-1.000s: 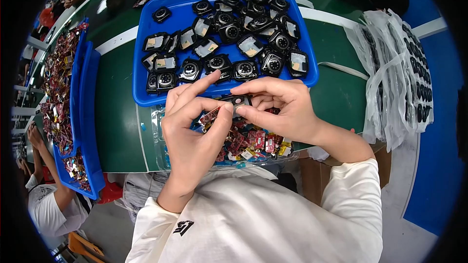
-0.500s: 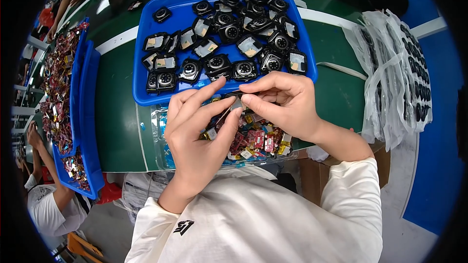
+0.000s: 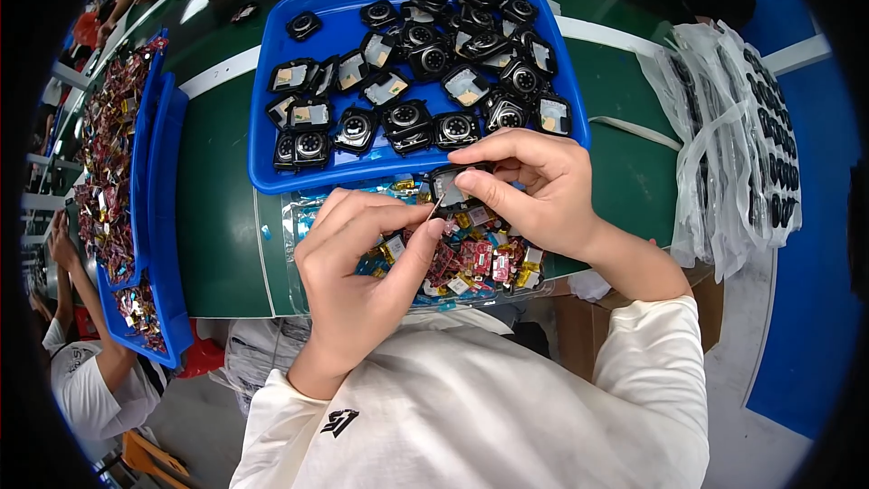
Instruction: Manually assemble small electronic components, specifically battery packs with circuit boards and wires.
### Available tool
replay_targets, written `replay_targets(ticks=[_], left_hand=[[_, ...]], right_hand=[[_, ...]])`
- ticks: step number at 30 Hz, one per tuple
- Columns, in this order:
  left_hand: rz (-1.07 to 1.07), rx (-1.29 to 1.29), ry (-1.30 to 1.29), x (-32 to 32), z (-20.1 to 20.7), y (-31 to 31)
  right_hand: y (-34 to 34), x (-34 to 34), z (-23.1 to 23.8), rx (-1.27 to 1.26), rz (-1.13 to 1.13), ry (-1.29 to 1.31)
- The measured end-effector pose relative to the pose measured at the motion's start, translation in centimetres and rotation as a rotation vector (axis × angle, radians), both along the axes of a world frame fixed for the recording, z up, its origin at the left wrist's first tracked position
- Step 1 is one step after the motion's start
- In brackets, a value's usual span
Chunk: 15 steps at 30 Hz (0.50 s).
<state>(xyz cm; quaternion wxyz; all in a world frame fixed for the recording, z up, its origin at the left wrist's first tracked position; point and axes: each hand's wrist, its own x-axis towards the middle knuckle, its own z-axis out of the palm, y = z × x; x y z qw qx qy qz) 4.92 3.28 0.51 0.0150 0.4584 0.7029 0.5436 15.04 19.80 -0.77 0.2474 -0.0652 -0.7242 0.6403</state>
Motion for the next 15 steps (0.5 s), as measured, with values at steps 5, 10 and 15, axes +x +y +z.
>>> replay_targets(ticks=[5,10,15], left_hand=[[0.041,-0.025,0.185,0.07,0.27,-0.17],[0.049,-0.068,0.357,0.22,0.36,-0.1],[-0.132,-0.054,-0.614,0.65,0.01,0.04]], right_hand=[[-0.27,-0.16,0.0,0.069,-0.038,0.014],[-0.1,-0.49,-0.44,0.596,-0.181,0.251],[-0.1,-0.37,-0.7,0.512,-0.178,0.305]])
